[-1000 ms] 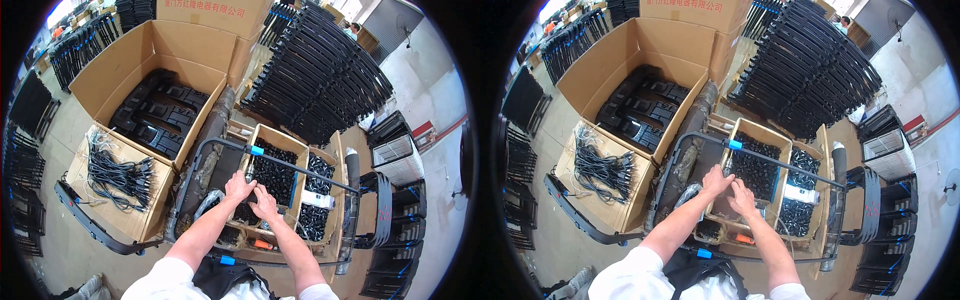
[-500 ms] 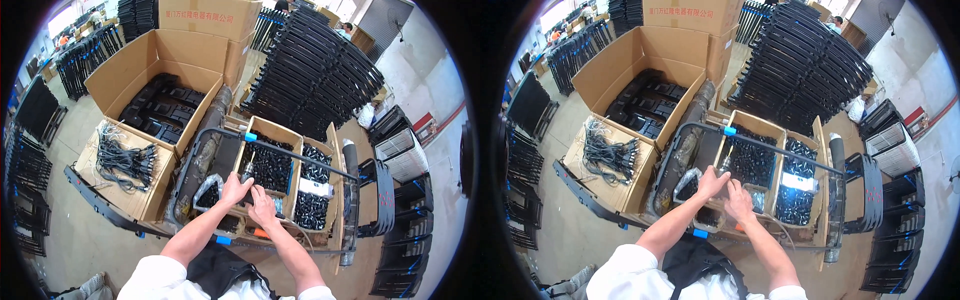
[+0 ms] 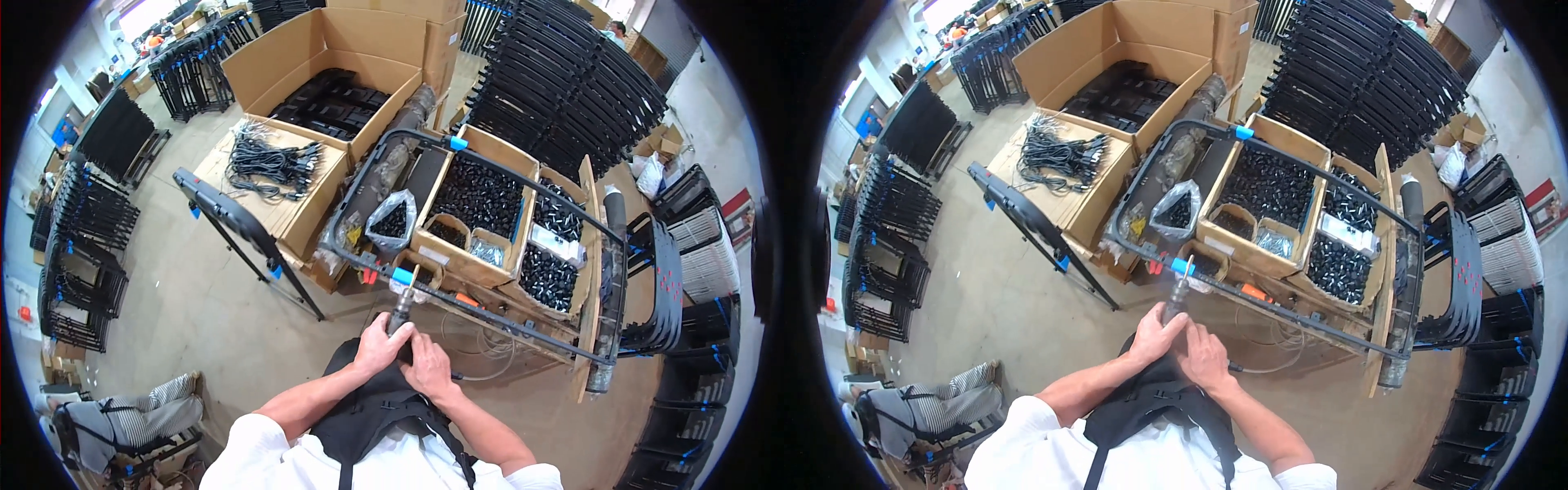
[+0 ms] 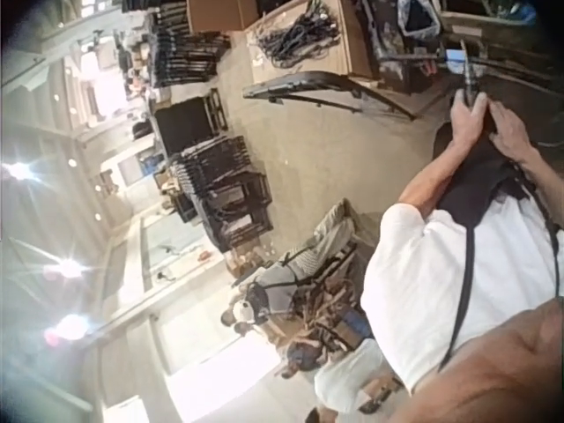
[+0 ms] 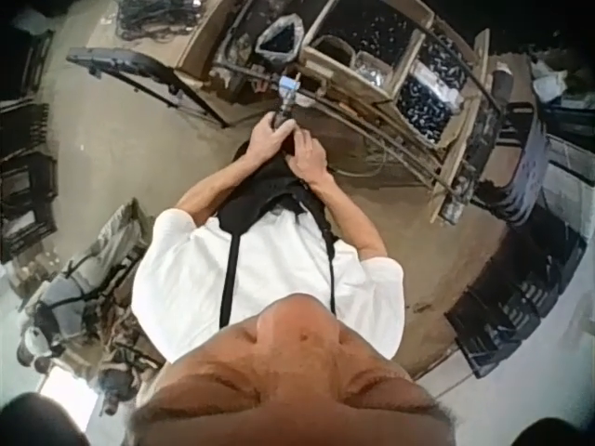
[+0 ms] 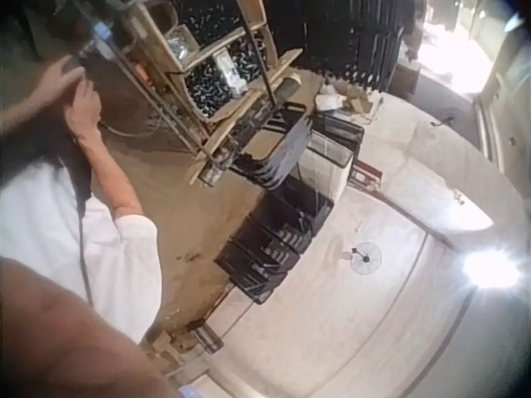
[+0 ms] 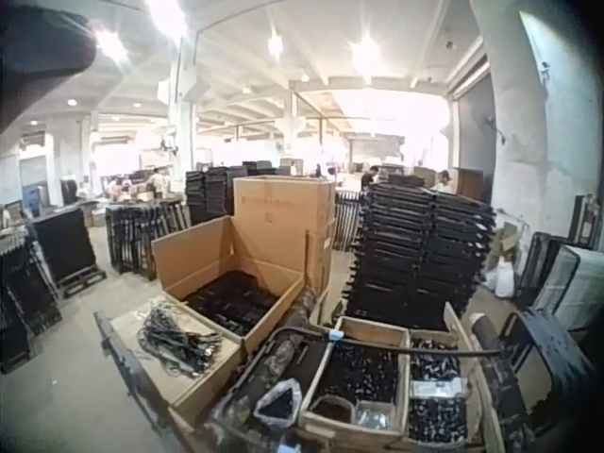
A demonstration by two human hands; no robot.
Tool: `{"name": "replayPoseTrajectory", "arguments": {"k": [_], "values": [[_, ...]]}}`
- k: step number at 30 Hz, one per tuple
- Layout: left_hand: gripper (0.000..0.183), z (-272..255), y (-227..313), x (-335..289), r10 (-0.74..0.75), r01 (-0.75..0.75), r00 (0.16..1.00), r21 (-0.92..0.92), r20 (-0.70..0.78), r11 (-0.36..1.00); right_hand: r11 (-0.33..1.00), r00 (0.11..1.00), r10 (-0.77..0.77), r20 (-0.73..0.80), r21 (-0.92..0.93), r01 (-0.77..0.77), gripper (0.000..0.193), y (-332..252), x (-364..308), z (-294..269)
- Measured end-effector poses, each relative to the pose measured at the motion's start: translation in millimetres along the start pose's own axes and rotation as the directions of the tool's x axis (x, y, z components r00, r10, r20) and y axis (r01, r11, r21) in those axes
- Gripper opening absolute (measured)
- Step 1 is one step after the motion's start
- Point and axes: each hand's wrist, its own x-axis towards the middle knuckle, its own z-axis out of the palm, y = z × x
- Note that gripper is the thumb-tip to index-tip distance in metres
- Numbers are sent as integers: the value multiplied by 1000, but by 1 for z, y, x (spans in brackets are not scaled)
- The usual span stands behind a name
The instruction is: The recorder is assembling components of a leaf blower, including installing internal wiring and handles.
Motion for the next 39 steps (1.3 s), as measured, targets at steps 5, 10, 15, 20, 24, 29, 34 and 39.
{"name": "replayPoseTrajectory", "arguments": {"k": [5,10,15,20,24,29,34,39], "values": [[50,-6,-60,-38,-180,180,984,-38,-10,983,991,950,116,290,25,-129,95,1,-27,59],[53,-6,-90,-23,-228,226,973,-38,-43,973,992,962,124,244,-4,-127,91,-3,-16,73],[60,-14,-87,8,-228,228,974,-35,-2,973,989,974,146,173,-17,-146,88,-8,6,77],[61,-24,-90,20,-180,180,984,31,8,983,984,976,175,128,13,-178,84,-15,15,84],[60,-32,-83,23,-213,214,974,2,75,977,977,969,209,131,10,-212,83,-20,17,85],[59,-33,-103,34,-257,265,957,-41,135,963,972,959,231,165,-5,-233,86,-35,23,79],[58,-36,-106,38,-234,243,954,-26,189,970,971,957,238,168,-44,-234,87,-41,25,76],[61,-39,-105,39,-232,235,955,8,185,972,969,953,246,176,-67,-238,88,-49,28,74]]}}
